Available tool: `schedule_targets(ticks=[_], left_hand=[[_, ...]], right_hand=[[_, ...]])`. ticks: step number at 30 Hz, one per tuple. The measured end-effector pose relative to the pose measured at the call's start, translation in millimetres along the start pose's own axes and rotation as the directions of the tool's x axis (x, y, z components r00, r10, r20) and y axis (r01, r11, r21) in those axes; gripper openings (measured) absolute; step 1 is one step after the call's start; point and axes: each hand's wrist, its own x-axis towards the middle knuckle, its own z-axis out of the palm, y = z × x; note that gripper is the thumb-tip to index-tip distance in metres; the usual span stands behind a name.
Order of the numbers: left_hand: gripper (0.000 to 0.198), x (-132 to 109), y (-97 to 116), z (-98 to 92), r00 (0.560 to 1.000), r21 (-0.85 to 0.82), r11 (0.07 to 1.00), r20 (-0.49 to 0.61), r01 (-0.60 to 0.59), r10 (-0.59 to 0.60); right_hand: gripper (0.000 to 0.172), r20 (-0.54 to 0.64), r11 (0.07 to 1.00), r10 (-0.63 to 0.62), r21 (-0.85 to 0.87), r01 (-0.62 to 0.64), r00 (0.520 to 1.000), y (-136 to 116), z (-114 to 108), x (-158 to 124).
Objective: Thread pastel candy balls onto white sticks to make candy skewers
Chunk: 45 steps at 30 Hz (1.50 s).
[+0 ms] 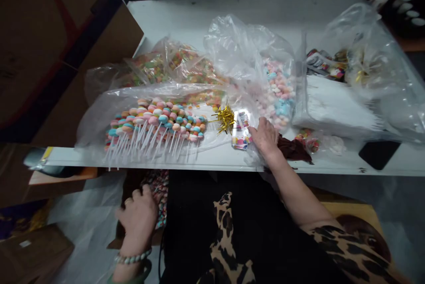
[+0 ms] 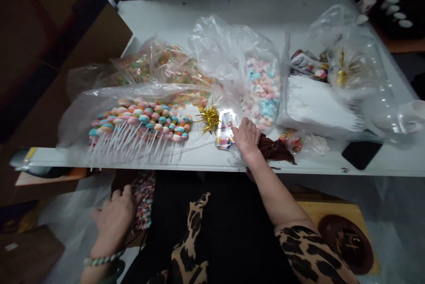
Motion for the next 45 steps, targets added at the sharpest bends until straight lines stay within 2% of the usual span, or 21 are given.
schedule_targets(ticks=[2,3,5,7,9,11,13,14,16,18,21,25,29,31,33,36,39,43,45], left_hand=[[0.042,5.5,16.1,-0.8,0.995,-0.137,0.986,-0.048,-0.094,0.088],[0.039,9.2,27.4,-2.6,0.988,-0.263,0.952,-0.069,-0.155,0.142],[0.034,17.3,52.6,-8.0,0.966,-0.547,0.797,-0.1,-0.255,0.24],[0.029,24.5,77.8,-15.2,0.941,-0.778,0.565,-0.093,-0.273,0.326],[0.028,29.9,101.4,-24.3,0.915,-0.92,0.357,-0.006,-0.164,0.403],[0.03,33.6,124.1,-35.0,0.879,-0.976,0.218,0.108,0.005,0.464],[0.032,36.0,146.4,-45.4,0.857,-0.989,0.085,0.15,0.124,0.492],[0.034,36.9,157.1,-49.5,0.86,-0.987,0.006,0.141,0.158,0.49],[0.043,38.8,175.8,-53.8,0.865,-0.965,-0.151,0.114,0.212,0.488],[0.045,41.2,187.2,-51.9,0.861,-0.93,-0.24,0.132,0.28,0.492],[0.039,45.6,183.0,-40.5,0.897,-0.895,-0.295,0.206,0.334,0.391],[0.033,49.7,146.3,-24.3,0.958,-0.881,-0.385,0.225,0.277,0.175],[0.027,49.5,109.9,-13.4,0.958,-0.855,-0.448,0.286,0.261,0.012],[0.027,48.4,99.2,-9.4,0.949,-0.846,-0.459,0.315,0.272,-0.018],[0.029,47.4,92.9,-7.1,0.947,-0.839,-0.468,0.321,0.277,-0.014],[0.032,46.4,88.2,-9.2,0.96,-0.836,-0.484,0.28,0.258,0.028],[0.034,46.6,86.5,-17.4,0.976,-0.861,-0.461,0.201,0.216,0.083],[0.025,55.4,94.3,-32.5,0.986,-0.921,-0.354,0.146,0.165,0.079],[0.023,66.7,106.2,-43.1,0.991,-0.949,-0.287,0.111,0.128,0.074]], right_hand=[[0.034,0.067,0.996,0.058,0.063,-0.062,0.996,13.3,10.2,8.5],[0.027,0.082,0.987,0.086,0.126,-0.096,0.993,17.3,15.5,10.2],[0.013,0.05,0.957,0.122,0.258,-0.131,0.991,22.3,23.2,11.2],[0.007,-0.01,0.929,0.13,0.35,-0.118,0.992,26.9,24.8,11.4],[0.01,-0.039,0.904,0.119,0.418,-0.092,0.992,32.3,20.3,11.5],[0.013,-0.087,0.862,0.07,0.506,-0.017,0.994,35.8,12.3,9.2],[0.015,-0.142,0.772,0.002,0.629,0.089,0.99,32.6,4.3,1.7],[0.016,-0.134,0.709,-0.041,0.694,0.123,0.99,27.4,1.3,-4.3],[0.017,-0.022,0.594,-0.182,0.794,0.128,0.983,10.3,-1.2,-19.7],[0.021,0.114,0.57,-0.347,0.814,0.113,0.931,-12.6,1.0,-35.4],[0.028,0.199,0.655,-0.437,0.739,0.159,0.877,-48.7,10.6,-48.3],[0.035,0.266,0.822,-0.422,0.516,0.242,0.867,-93.2,30.8,-45.4],[0.043,0.38,0.916,-0.379,0.282,0.284,0.844,-133.2,60.7,-46.6],[0.044,0.408,0.928,-0.369,0.209,0.308,0.835,-147.5,74.7,-49.9],[0.04,0.391,0.939,-0.341,0.171,0.297,0.855,-155.0,83.7,-52.5],[0.031,0.345,0.953,-0.282,0.21,0.219,0.895,-151.0,85.5,-55.6],[0.024,0.286,0.925,-0.243,0.357,0.132,0.927,-129.6,79.5,-61.8],[0.016,0.143,0.779,-0.299,0.608,0.155,0.943,-87.9,71.4,-69.3],[0.018,0.144,0.712,-0.32,0.689,0.138,0.936,-68.7,68.2,-69.5]])
